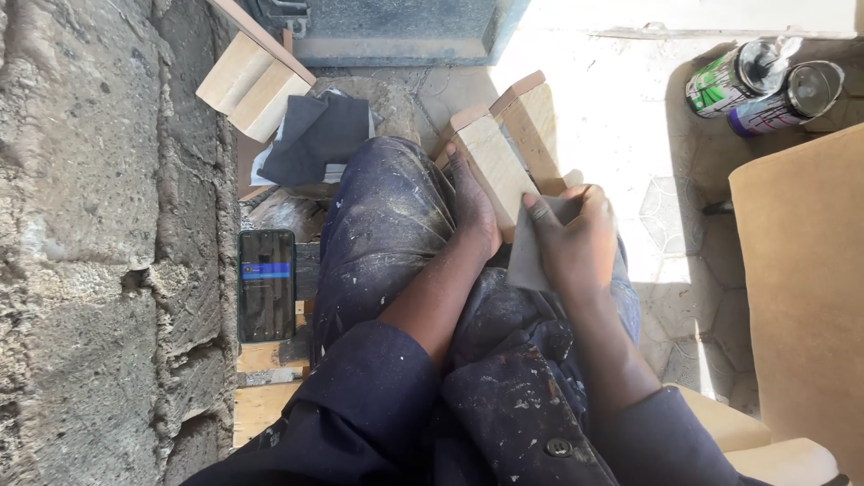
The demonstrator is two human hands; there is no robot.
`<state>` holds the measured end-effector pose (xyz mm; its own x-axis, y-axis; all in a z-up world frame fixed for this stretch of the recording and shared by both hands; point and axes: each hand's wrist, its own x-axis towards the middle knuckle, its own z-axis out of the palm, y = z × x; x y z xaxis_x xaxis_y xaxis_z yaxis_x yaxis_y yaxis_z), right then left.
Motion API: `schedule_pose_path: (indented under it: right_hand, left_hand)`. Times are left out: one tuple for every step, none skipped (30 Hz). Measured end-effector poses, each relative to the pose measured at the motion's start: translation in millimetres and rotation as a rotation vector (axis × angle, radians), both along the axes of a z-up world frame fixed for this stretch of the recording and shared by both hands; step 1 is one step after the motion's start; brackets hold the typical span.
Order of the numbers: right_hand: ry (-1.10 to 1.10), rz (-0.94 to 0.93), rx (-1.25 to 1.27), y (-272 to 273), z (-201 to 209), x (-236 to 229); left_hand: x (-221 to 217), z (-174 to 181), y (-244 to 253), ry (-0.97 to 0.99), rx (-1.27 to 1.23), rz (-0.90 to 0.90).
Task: The person is sanding the edges of small wooden blocks using a sanding block to smooth the surfaces.
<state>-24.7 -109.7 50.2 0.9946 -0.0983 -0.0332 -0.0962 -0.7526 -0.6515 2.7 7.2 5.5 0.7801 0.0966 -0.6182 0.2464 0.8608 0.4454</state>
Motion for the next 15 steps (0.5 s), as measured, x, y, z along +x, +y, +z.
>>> schedule_pose_path:
  right_hand:
    - [0.0,-0.003,-0.002,2.3,5.1,-5.8]
    - [0.037,-0.011,0.011,5.4,10.2,-9.9]
    - [0.074,-0.02,0.024,8.3,15.3,-13.9]
    - [0.076,-0.025,0.024,4.5,11.0,-4.6]
    - [0.016,-0.019,-0.023,0.3,6.7,4.8]
    - [-0.046,-0.016,-0.071,-4.8,3.0,14.5]
    - [-0.047,-0.025,-0.072,-4.7,4.2,13.4]
    - [-0.034,-0.036,-0.069,-4.7,6.2,14.9]
    - [-0.022,-0.047,-0.066,-5.0,7.5,16.6]
    - [-0.015,-0.06,-0.074,-1.6,10.0,6.5]
    - [0.033,-0.049,-0.043,2.2,12.2,-3.5]
    - [0.072,-0.035,-0.004,9.5,14.7,-9.7]
    - [0.071,-0.043,-0.007,6.7,12.1,-6.0]
    - [0.06,-0.033,0.002,4.8,9.3,-2.6]
    - [0.049,-0.022,0.011,3.0,6.7,0.3]
  left_hand:
    - [-2.3,1.0,-0.3,0.0,-0.002,-0.003]
    - [-2.6,2.6,0.5,-0.003,-0.005,-0.003]
    - [-2.9,4.2,0.9,-0.006,-0.008,-0.003]
    - [-3.3,3.8,1.1,-0.004,-0.008,-0.008]
    - [-3.6,3.4,0.9,-0.005,-0.009,-0.021]
    - [-2.9,3.6,-0.2,-0.008,-0.01,-0.039]
    - [-5.0,2.7,-0.2,-0.008,-0.011,-0.048]
    - [-4.2,2.2,-0.5,-0.006,-0.006,-0.036]
    - [-3.2,1.1,-1.0,-0.004,-0.002,-0.024]
    - [-4.0,0.9,-0.9,0.002,-0.01,-0.037]
    - [-4.8,0.3,-0.7,0.009,-0.005,-0.051]
    - [-1.9,0.9,3.2,0.008,0.006,-0.061]
    - [-0.3,0.8,1.6,0.006,0.003,-0.069]
    - [0.2,0.8,1.3,0.007,0.01,-0.06]
    - [0.3,1.1,1.2,0.008,0.016,-0.052]
